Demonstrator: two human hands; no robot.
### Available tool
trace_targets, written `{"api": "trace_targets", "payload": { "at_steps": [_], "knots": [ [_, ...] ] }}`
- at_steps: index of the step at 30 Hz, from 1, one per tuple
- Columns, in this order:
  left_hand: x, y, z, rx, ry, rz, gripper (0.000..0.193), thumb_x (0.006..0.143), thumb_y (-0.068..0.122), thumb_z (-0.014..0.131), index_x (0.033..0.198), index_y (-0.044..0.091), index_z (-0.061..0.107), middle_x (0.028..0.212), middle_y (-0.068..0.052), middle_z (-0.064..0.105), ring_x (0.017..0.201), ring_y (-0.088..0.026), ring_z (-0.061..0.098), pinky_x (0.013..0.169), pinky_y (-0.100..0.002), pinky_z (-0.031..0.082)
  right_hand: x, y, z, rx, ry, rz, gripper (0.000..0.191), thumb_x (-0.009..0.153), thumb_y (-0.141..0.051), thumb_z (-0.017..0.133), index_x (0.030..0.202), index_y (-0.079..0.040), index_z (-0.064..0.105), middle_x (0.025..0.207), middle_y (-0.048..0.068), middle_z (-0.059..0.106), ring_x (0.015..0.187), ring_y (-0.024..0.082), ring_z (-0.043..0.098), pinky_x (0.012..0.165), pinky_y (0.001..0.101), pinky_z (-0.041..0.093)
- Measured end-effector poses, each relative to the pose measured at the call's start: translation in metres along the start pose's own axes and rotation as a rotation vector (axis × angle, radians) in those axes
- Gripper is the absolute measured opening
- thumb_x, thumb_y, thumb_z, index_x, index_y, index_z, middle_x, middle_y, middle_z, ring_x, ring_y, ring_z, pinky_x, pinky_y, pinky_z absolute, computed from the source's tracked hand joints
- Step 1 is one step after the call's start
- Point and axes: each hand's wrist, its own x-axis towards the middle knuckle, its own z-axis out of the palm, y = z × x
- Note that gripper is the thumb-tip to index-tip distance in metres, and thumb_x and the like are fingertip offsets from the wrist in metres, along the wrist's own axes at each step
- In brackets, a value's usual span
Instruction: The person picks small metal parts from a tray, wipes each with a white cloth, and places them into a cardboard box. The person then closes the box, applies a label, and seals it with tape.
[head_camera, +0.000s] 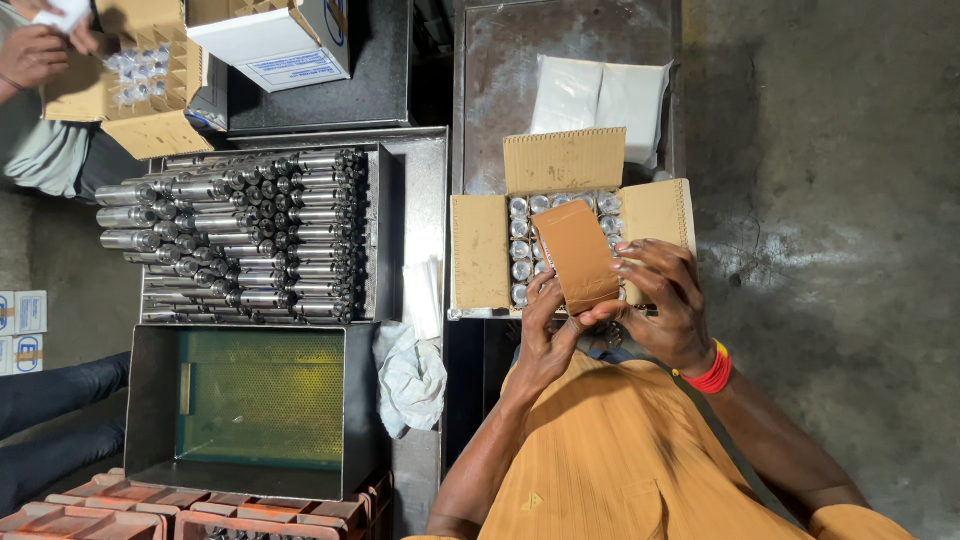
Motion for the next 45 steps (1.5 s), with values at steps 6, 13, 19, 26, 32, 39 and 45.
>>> {"api": "trace_targets", "payload": {
  "at_steps": [6,13,19,26,32,39,45],
  "knots": [
    [0.0,0.003,-0.001,0.0,0.007,-0.017,0.036,0.095,0.031,0.072,0.118,0.003,0.07,0.117,-0.01,0.075,0.118,-0.026,0.064,0.122,-0.046,0.029,0.002,-0.005,-0.003,-0.057,-0.011,-0.005,0.052,0.077,-0.024,0.09,0.121,-0.008,0.067,0.126,0.007,0.065,0.122,0.029,0.061,0.107,0.0424,0.051],
    [0.003,0.007,-0.007,0.036,0.002,-0.028,0.037,0.096,0.033,0.07,0.117,0.003,0.07,0.113,-0.009,0.075,0.112,-0.025,0.066,0.118,-0.045,0.031,0.01,-0.014,-0.006,-0.204,-0.008,-0.018,0.053,0.073,-0.032,0.092,0.113,-0.007,0.068,0.117,0.006,0.068,0.115,0.029,0.061,0.101,0.0429,0.051],
    [0.008,0.013,-0.007,0.014,0.029,-0.05,0.031,0.097,0.027,0.069,0.117,0.003,0.07,0.113,-0.008,0.075,0.113,-0.024,0.068,0.121,-0.047,0.029,0.003,-0.017,0.011,-0.223,0.053,0.008,0.039,0.074,-0.02,0.093,0.104,-0.014,0.069,0.11,0.003,0.068,0.113,0.024,0.063,0.099,0.0393,0.052],
    [0.01,0.015,-0.004,0.069,0.059,-0.022,0.03,0.095,0.026,0.071,0.115,0.004,0.071,0.112,-0.008,0.075,0.112,-0.024,0.068,0.12,-0.046,0.03,0.005,-0.014,0.008,-0.265,0.071,-0.002,0.052,0.073,-0.026,0.094,0.115,-0.006,0.071,0.118,0.007,0.067,0.116,0.027,0.059,0.103,0.0425,0.05],
    [0.012,0.013,-0.005,0.1,0.088,-0.001,0.033,0.095,0.027,0.071,0.117,0.003,0.069,0.113,-0.009,0.075,0.113,-0.026,0.068,0.118,-0.046,0.03,0.011,-0.017,0.008,-0.246,0.108,0.01,0.046,0.076,-0.021,0.095,0.113,-0.008,0.072,0.118,0.005,0.068,0.116,0.025,0.061,0.101,0.0407,0.049],
    [0.005,0.01,0.0,0.087,0.087,-0.024,0.035,0.098,0.031,0.068,0.119,0.003,0.069,0.112,-0.011,0.075,0.114,-0.028,0.064,0.117,-0.046,0.032,0.006,-0.017,0.012,-0.241,0.123,-0.004,0.04,0.073,-0.021,0.094,0.102,-0.014,0.066,0.114,0.002,0.069,0.111,0.024,0.062,0.099,0.0433,0.047],
    [-0.003,0.005,0.003,-0.085,0.086,-0.195,0.06,0.1,0.054,0.061,0.128,0.0,0.066,0.108,-0.013,0.062,0.103,-0.023,0.055,0.09,-0.036,0.047,0.013,-0.006,0.0,-0.019,0.008,0.063,0.055,0.075,-0.029,0.09,0.119,-0.005,0.067,0.122,0.008,0.071,0.116,0.026,0.067,0.101,0.0395,0.052]
  ]
}}
